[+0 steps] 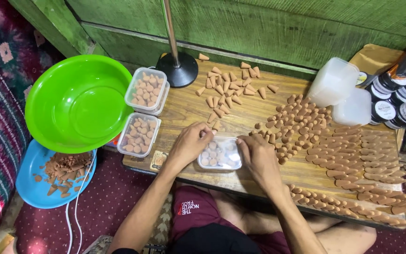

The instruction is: The person sorts incense cones by hand into plastic containers, organizing them onto a wooden board.

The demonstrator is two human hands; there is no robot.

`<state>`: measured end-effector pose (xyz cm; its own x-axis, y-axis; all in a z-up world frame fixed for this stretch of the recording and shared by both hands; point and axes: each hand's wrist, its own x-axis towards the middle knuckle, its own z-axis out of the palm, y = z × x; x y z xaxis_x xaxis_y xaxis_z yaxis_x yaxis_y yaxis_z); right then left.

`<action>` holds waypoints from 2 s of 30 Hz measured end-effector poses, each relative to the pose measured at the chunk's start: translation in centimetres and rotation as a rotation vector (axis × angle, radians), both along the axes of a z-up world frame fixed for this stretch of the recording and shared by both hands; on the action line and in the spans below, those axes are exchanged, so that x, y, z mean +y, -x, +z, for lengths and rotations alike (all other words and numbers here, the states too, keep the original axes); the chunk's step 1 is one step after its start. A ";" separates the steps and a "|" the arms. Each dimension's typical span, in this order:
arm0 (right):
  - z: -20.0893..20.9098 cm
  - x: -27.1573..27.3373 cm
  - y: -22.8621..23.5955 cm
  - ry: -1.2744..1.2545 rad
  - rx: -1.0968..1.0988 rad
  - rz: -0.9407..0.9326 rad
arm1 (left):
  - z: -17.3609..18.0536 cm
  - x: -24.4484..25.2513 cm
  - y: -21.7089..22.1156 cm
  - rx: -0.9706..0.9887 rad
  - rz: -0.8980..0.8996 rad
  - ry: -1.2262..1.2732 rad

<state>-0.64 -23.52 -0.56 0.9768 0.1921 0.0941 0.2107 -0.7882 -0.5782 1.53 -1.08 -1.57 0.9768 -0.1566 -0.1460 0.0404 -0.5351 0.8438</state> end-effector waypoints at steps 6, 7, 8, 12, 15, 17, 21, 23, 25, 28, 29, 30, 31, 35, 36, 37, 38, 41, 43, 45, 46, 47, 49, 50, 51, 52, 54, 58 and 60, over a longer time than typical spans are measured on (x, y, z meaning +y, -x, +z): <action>2.1 1.1 -0.3 0.066 0.193 -0.125 | 2.5 1.2 0.9 0.076 0.033 -0.084; 1.8 1.2 -0.5 0.065 0.190 -0.124 | 2.7 1.1 0.9 0.073 0.035 -0.085; 1.5 1.4 -0.7 0.129 0.206 -0.147 | 2.9 1.0 0.9 0.092 0.030 -0.081; 0.0 1.5 -0.9 0.287 0.225 -0.182 | 2.5 0.9 0.7 0.105 0.024 -0.081; -0.6 1.2 -1.3 0.345 0.238 -0.182 | 1.8 0.8 0.4 0.097 0.022 -0.066; -0.1 1.4 -1.0 0.357 0.252 -0.183 | 2.2 0.9 0.7 0.100 0.025 -0.071; -0.6 1.7 -0.8 0.323 0.310 -0.196 | 2.7 1.0 0.9 0.110 0.011 -0.070; -0.8 1.9 -0.7 0.305 0.313 -0.195 | 2.4 1.2 1.0 0.099 0.016 -0.047; -0.7 2.0 -0.6 0.289 0.317 -0.197 | 1.7 1.3 0.8 0.089 0.019 -0.023; -0.8 1.9 -0.6 0.289 0.349 -0.196 | 0.4 1.3 0.5 0.083 0.035 0.021; -1.3 1.8 -0.7 0.287 0.360 -0.194 | 0.2 1.3 0.4 0.079 0.036 0.024; -1.7 1.8 -0.7 0.285 0.371 -0.192 | 0.0 1.3 0.4 0.076 0.037 0.028; -0.8 2.1 -0.6 0.284 0.370 -0.189 | -0.1 1.2 0.4 0.075 0.040 0.027; 1.3 2.6 -0.2 0.268 0.369 -0.196 | -1.3 1.2 0.1 0.070 0.068 0.062; 1.6 2.6 -0.1 0.266 0.375 -0.199 | -1.7 1.3 0.1 0.065 0.088 0.058; 1.9 2.3 0.4 0.264 0.376 -0.203 | -0.3 1.3 0.7 0.064 0.083 0.056; 2.1 2.1 0.8 0.224 0.417 -0.201 | 1.1 1.3 1.2 0.074 0.099 0.038; 3.5 2.0 2.3 0.149 0.502 -0.209 | 1.2 1.7 2.4 0.135 0.107 0.015; 3.9 2.2 3.1 0.112 0.541 -0.221 | 0.8 1.9 3.2 0.180 0.097 0.010; 3.4 2.3 3.8 -0.023 0.420 -0.212 | 1.2 2.0 4.2 0.280 0.096 0.113; 3.4 2.5 3.9 -0.026 0.427 -0.210 | 0.9 2.0 4.3 0.286 0.098 0.110; 3.3 2.7 3.9 -0.051 0.426 -0.230 | 0.6 2.0 4.4 0.261 0.108 0.159; 3.1 3.0 4.0 -0.077 0.428 -0.250 | 0.3 2.0 4.5 0.240 0.119 0.207; 3.0 3.0 4.0 -0.117 0.441 -0.267 | 0.2 1.9 4.5 0.256 0.136 0.233; 2.8 3.0 4.1 -0.157 0.454 -0.286 | 0.1 1.8 4.5 0.273 0.151 0.260; 2.6 3.0 4.0 -0.157 0.458 -0.288 | -0.3 1.8 4.4 0.277 0.149 0.260; 2.2 3.0 4.0 -0.217 0.442 -0.314 | -1.1 1.9 4.4 0.274 0.156 0.302; 1.6 2.7 4.8 -0.295 0.437 -0.337 | -1.0 1.5 4.9 0.253 0.198 0.215; 1.1 2.1 5.5 -0.575 0.345 -0.163 | -1.1 1.5 5.2 0.200 0.189 0.320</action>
<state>-6.15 -21.40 0.56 0.9815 0.0527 -0.1842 -0.1556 -0.3422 -0.9267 -3.71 0.41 -2.68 0.9499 -0.0453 -0.3093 0.2931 -0.2152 0.9315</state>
